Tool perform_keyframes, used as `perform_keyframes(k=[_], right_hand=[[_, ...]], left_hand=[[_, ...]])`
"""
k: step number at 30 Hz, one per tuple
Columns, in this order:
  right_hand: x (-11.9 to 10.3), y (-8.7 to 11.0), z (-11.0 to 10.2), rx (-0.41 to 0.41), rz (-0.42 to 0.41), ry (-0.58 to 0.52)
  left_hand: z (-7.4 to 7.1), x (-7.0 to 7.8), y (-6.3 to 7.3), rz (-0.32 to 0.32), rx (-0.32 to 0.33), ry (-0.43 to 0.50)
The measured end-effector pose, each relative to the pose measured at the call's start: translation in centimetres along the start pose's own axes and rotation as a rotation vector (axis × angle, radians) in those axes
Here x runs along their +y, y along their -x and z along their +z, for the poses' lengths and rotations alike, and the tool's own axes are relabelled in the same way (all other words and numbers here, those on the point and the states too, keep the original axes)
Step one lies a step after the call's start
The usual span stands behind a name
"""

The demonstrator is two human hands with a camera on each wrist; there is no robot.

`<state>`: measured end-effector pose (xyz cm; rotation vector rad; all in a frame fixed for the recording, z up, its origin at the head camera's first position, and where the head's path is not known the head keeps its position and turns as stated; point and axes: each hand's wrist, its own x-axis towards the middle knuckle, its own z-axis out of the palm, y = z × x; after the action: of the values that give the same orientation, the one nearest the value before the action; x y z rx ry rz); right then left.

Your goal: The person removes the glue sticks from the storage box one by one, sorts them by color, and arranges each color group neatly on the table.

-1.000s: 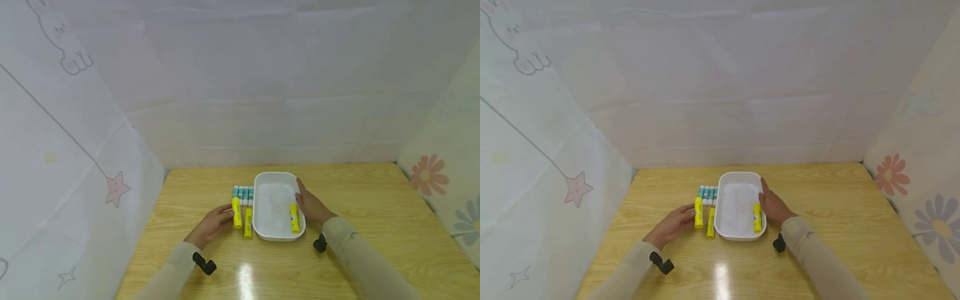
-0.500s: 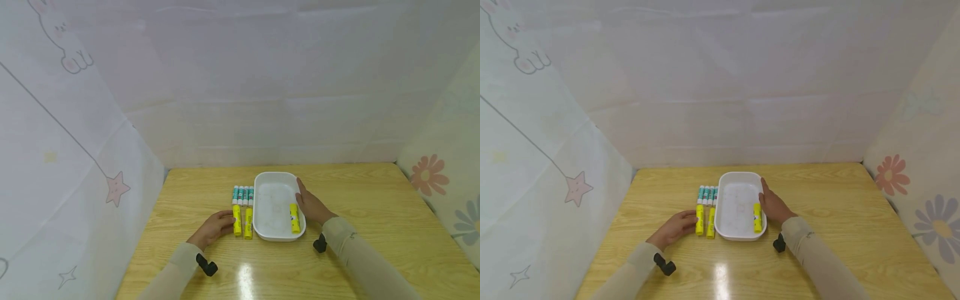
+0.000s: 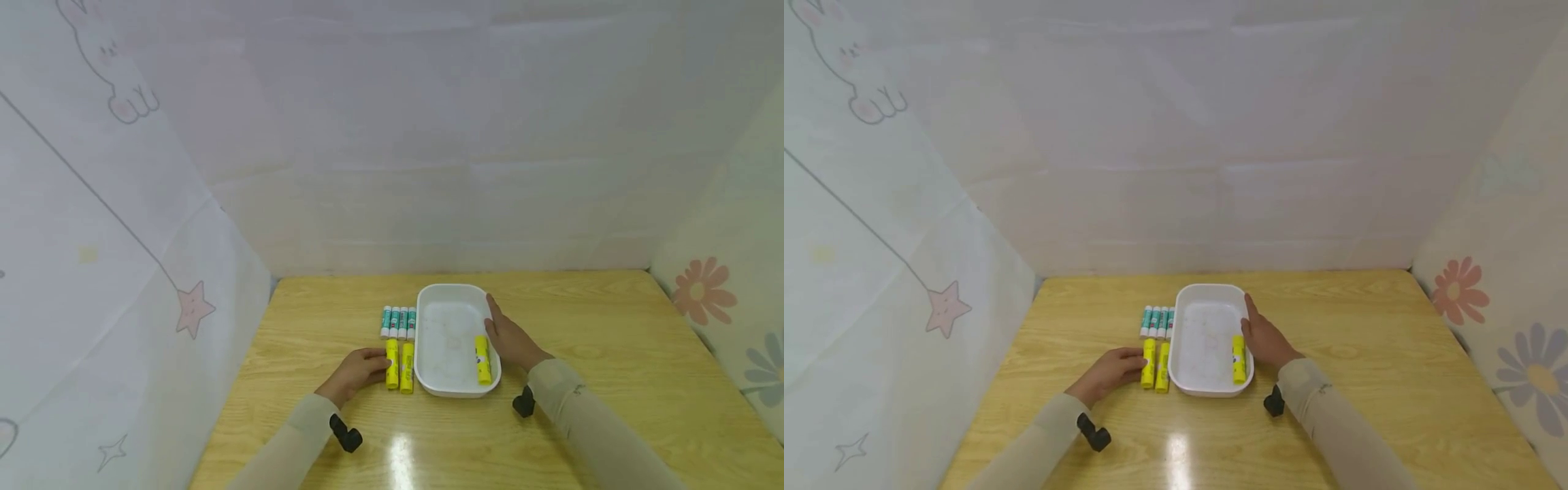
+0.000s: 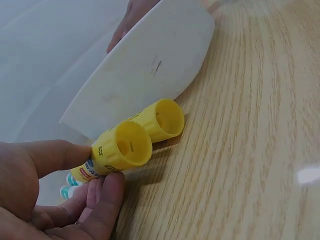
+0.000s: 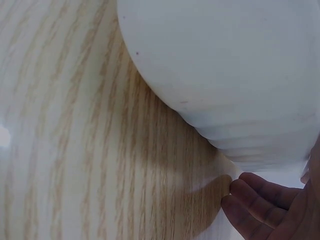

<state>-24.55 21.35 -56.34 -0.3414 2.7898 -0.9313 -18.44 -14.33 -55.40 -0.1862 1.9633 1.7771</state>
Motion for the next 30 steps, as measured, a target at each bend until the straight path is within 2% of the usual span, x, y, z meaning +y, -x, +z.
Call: perform_keyframes(k=[14,23,30], right_hand=[[-0.47,0.29,-0.25,0.016,-0.026,-0.007],[-0.29,0.32,-0.08,0.023,-0.034,-0.003],[-0.26,0.17,-0.1,0.025,-0.037,0.008]], left_hand=[[0.47,-0.24,-0.6,0.001,0.02,-0.083],[0.53,-0.45,-0.56,0.006,0.022,-0.06],[0.53,-0.36,-0.26,0.017,0.034,-0.082]])
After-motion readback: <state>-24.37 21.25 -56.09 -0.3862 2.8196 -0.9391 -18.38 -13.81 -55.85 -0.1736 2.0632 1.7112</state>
